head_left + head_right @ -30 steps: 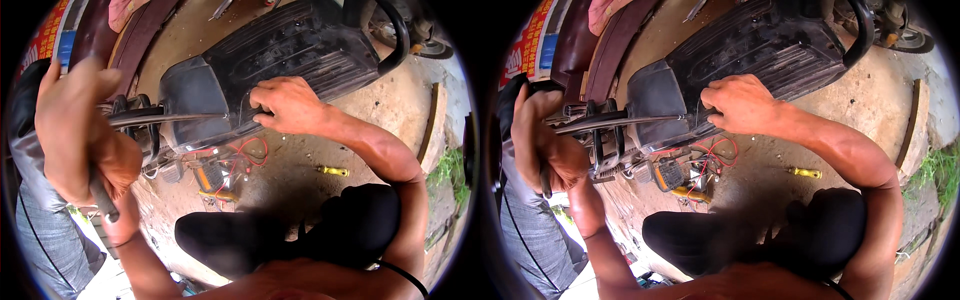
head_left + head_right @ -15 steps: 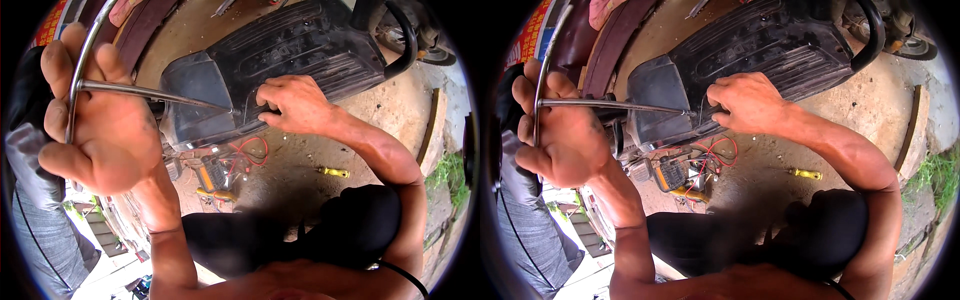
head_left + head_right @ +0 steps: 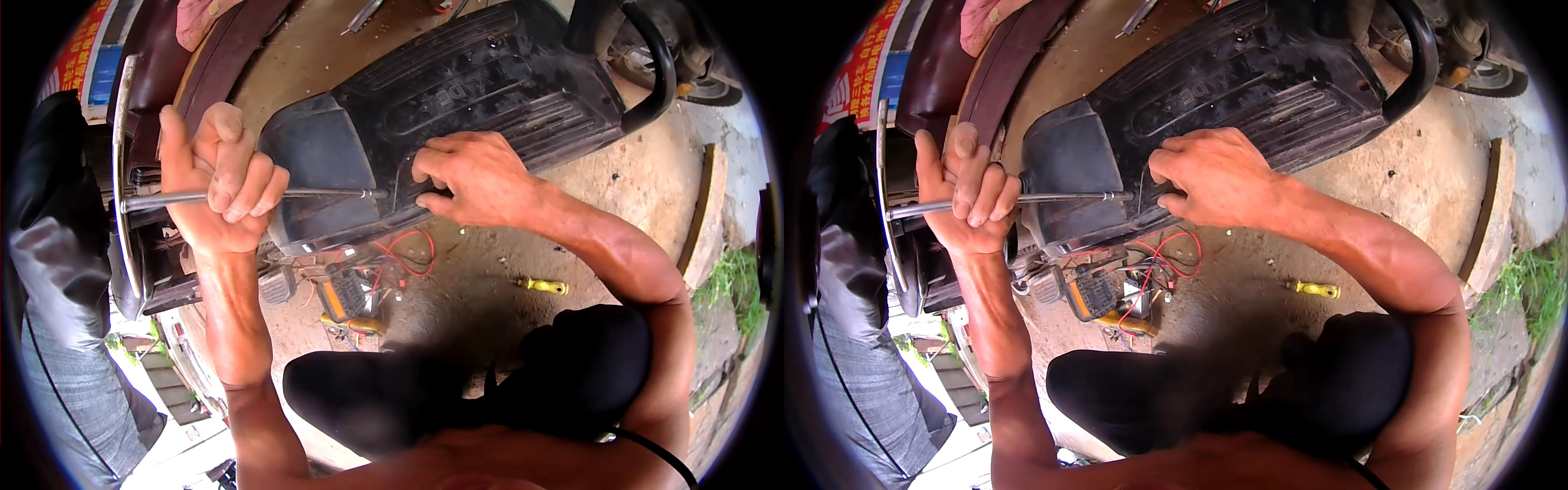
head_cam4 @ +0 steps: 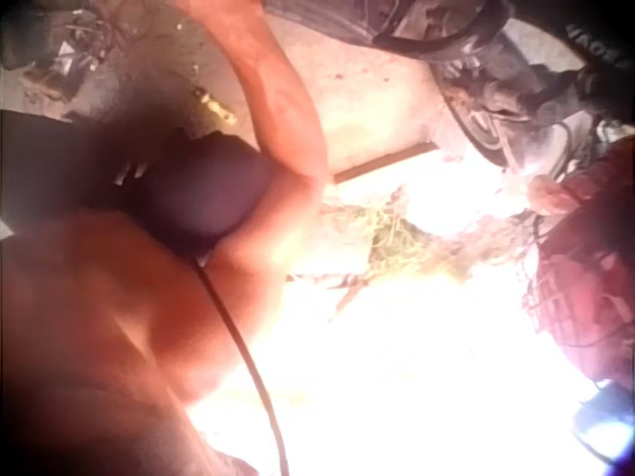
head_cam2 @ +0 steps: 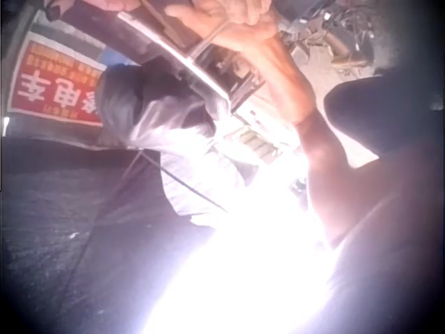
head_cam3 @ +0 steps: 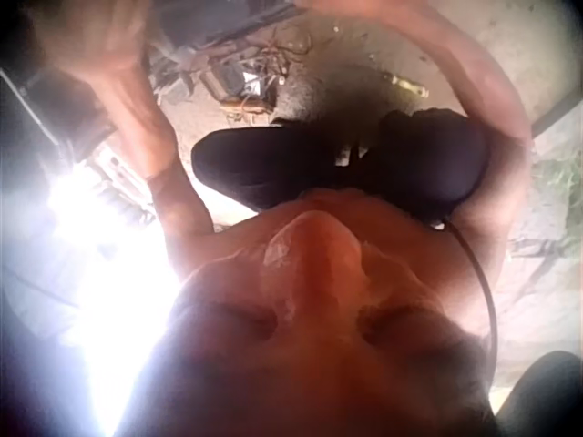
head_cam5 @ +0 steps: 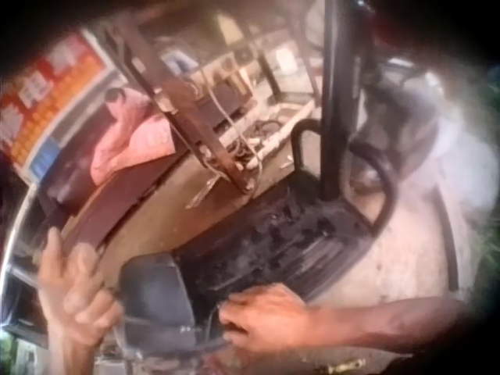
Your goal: The person unscrews several screws from the plastic floorboard of a scooter using a T-handle socket wrench and a screwdriver. They then disconnect electrical wires and use a multimeter to check the voltage, before replacing the screws and tightening them.
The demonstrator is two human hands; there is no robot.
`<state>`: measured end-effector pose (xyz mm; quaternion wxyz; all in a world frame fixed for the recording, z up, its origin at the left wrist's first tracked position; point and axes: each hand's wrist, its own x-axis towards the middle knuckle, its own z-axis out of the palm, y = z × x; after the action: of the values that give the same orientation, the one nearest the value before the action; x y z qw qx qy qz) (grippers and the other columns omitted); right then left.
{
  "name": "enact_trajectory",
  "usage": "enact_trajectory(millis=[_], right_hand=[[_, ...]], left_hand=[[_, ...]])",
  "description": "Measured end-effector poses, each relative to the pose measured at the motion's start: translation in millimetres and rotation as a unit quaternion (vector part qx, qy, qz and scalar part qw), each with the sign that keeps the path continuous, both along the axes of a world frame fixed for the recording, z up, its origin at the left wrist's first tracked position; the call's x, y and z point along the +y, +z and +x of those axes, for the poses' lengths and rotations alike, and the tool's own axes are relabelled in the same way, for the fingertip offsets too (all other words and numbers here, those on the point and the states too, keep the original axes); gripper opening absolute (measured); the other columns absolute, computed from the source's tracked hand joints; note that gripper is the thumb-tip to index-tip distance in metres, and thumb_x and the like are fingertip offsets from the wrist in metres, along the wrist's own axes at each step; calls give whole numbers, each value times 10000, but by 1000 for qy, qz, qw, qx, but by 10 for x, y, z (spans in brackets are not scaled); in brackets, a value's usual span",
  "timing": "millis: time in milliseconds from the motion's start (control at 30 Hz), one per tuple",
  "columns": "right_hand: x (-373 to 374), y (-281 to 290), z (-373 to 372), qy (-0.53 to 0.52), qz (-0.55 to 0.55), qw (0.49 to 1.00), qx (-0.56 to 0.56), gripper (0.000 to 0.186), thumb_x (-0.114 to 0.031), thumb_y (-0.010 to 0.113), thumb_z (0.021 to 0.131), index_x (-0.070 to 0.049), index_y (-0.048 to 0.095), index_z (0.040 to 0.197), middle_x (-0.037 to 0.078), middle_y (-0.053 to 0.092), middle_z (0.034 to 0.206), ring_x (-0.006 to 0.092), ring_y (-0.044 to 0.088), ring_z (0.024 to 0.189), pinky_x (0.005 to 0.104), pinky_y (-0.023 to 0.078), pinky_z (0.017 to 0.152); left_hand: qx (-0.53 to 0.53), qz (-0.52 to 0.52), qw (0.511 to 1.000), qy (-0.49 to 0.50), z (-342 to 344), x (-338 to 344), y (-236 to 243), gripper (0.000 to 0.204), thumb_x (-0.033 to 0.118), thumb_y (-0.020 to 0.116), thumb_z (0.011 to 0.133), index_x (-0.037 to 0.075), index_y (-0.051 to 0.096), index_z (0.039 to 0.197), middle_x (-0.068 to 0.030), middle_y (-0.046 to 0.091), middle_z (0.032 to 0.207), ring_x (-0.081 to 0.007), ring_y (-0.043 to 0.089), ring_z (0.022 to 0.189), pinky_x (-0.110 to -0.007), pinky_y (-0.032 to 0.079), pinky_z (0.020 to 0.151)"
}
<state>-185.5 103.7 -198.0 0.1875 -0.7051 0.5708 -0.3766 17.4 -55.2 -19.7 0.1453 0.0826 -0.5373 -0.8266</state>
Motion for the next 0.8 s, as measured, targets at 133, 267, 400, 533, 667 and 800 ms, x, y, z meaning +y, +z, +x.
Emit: enact_trajectory(millis=[133,267,400,533,667,800], right_hand=[[-176,47,193,24,-2,1000,3,245,-236,788,807,-79,627,904,90,657,890,340,678,907,488,541,779],[-20,262,-75,-8,-18,999,-41,265,-257,818,794,-71,630,808,83,643,793,321,652,744,445,515,671],[-13,866,120,4,-81,986,-147,144,-66,802,821,-21,666,802,86,615,715,210,595,619,359,481,596],[-36,2043,492,27,-457,889,16,310,-174,783,780,-43,698,1049,140,653,1071,365,626,970,474,516,853],[-264,2463,658,52,-461,874,147,351,-308,732,845,-42,692,1070,141,662,1067,327,629,982,470,464,922],[-481,2320,844,18,-457,876,155,234,-316,757,826,-98,694,885,32,619,820,273,593,808,440,423,839]], left_hand=[[20,-10,999,-35,326,16,-2,654,539,227,1131,-4,589,1098,13,463,553,-102,379,412,-276,329,472],[-28,6,999,33,-127,173,125,608,561,373,1102,28,622,946,54,322,481,-85,293,361,-283,238,393],[-42,40,995,82,70,150,14,488,401,398,1131,25,641,938,32,383,486,-79,290,358,-267,238,385],[-40,29,990,132,305,314,21,347,286,516,1072,-14,589,914,-13,431,484,-101,342,353,-270,250,359],[-2,8,983,185,84,575,105,224,271,545,1033,65,632,1034,-11,555,775,-94,493,637,-253,372,507],[-37,-280,925,256,245,557,23,206,191,570,1009,89,646,1172,-35,656,1087,-114,612,1004,-293,522,824]])
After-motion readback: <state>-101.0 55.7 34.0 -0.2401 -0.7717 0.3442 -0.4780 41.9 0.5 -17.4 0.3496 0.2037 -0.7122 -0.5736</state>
